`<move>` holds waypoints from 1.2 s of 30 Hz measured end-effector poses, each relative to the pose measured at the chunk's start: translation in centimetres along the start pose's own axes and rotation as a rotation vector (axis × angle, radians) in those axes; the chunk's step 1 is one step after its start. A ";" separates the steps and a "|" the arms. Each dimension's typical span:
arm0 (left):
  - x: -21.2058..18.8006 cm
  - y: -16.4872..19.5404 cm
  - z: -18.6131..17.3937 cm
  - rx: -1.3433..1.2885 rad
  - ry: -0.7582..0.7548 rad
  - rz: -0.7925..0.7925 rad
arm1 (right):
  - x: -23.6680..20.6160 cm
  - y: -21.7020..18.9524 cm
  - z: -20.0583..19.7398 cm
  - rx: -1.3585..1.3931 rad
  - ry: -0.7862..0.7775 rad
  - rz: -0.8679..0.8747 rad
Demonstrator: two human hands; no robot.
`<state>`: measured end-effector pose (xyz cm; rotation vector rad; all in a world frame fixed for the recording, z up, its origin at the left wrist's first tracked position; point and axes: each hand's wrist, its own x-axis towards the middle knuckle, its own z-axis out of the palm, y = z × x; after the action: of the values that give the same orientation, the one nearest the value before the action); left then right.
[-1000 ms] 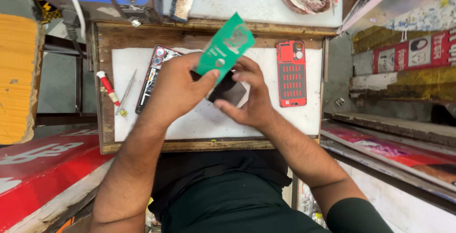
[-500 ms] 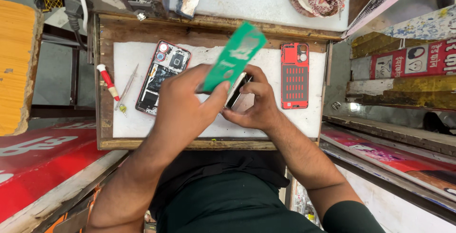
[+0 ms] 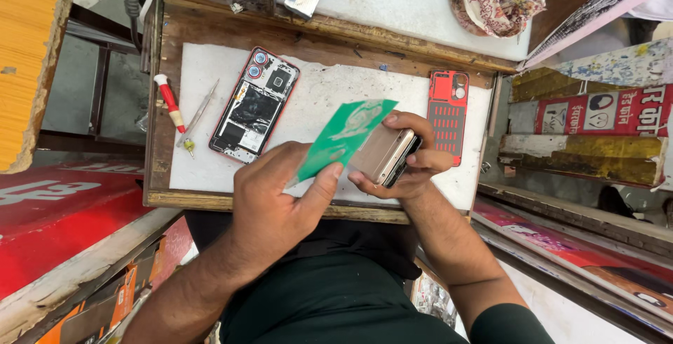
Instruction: The person removes a small component from a disassembled smartphone, then cleans the screen of a second smartphone with a green cloth and a blue circular applicator. The person handles the phones and cleaning materials on a cluttered workbench.
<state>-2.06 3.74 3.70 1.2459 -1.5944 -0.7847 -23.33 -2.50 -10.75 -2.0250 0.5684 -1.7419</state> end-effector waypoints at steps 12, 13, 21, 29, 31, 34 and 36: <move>-1.2 0.1 1.9 -0.081 -0.054 0.084 | -0.2 -0.1 0.1 0.179 0.030 0.071; -1.3 0.2 2.1 -0.078 -0.045 0.116 | 0.0 -0.2 0.2 0.199 0.040 0.071; -1.1 -0.9 3.4 0.092 0.013 0.151 | 0.2 0.0 0.3 0.206 -0.040 0.185; 0.8 -7.0 3.5 -0.299 -0.083 -0.265 | 2.3 -2.2 0.4 -0.239 -0.246 0.606; 1.2 -8.5 4.0 -0.449 -0.093 -0.389 | 3.3 -2.8 0.5 -0.381 -0.322 0.593; 1.2 -10.3 4.3 -0.462 -0.100 -0.493 | 4.6 -3.2 0.8 -0.475 -0.373 0.554; 1.1 -11.2 4.5 -0.566 -0.094 -0.471 | 5.1 -3.3 1.1 -0.439 -0.389 0.598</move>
<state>-2.25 -0.72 -7.55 1.1721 -1.0318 -1.4896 -21.41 -2.53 -4.93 -2.0823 1.3377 -0.9000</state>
